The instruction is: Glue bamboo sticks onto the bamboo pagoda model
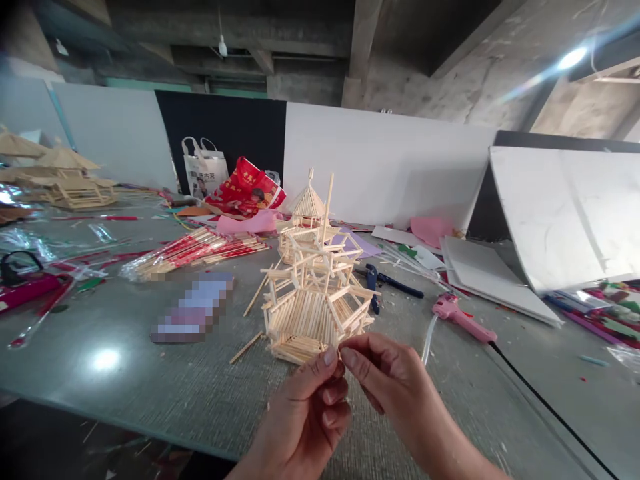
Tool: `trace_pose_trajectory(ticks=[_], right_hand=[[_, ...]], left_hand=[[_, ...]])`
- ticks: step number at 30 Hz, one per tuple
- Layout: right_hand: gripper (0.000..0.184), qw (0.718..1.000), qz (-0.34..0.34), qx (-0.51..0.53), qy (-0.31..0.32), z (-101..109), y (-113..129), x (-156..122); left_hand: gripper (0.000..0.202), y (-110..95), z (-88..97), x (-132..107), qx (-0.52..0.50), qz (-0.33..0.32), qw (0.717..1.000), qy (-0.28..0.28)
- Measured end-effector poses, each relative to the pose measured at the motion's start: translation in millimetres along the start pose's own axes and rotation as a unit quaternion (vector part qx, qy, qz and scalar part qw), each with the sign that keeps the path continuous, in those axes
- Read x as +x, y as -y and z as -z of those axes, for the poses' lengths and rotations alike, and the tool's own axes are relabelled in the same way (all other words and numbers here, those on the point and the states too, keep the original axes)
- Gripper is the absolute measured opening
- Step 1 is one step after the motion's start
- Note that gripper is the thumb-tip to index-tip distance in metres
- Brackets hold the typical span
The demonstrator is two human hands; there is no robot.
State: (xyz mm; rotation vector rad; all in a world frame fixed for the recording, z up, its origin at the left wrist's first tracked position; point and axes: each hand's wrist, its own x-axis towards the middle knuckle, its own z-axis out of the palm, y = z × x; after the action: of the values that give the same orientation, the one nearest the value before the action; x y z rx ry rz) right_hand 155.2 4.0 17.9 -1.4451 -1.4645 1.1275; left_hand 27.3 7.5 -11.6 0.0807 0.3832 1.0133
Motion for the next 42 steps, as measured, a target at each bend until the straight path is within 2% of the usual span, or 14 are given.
trace_pose_trajectory(ticks=[7,17,25,42], right_hand=[[0.043,0.999,-0.006,0.054,0.0,0,-1,4],[0.032,0.997,-0.003,0.083,0.009,-1,3,8],[0.031,0.995,-0.015,0.1,0.012,-2,9,10],[0.027,0.986,-0.034,0.159,0.026,-4,10,10]], left_hand=[[0.026,2,1.2,7,-0.014,-0.004,1.0,0.002],[0.026,4,2.0,12,-0.02,-0.011,1.0,0.019],[0.024,3,0.6,10,-0.024,0.0,0.999,0.028],[0.024,-1,-1.9,6,0.004,-0.004,1.0,0.005]])
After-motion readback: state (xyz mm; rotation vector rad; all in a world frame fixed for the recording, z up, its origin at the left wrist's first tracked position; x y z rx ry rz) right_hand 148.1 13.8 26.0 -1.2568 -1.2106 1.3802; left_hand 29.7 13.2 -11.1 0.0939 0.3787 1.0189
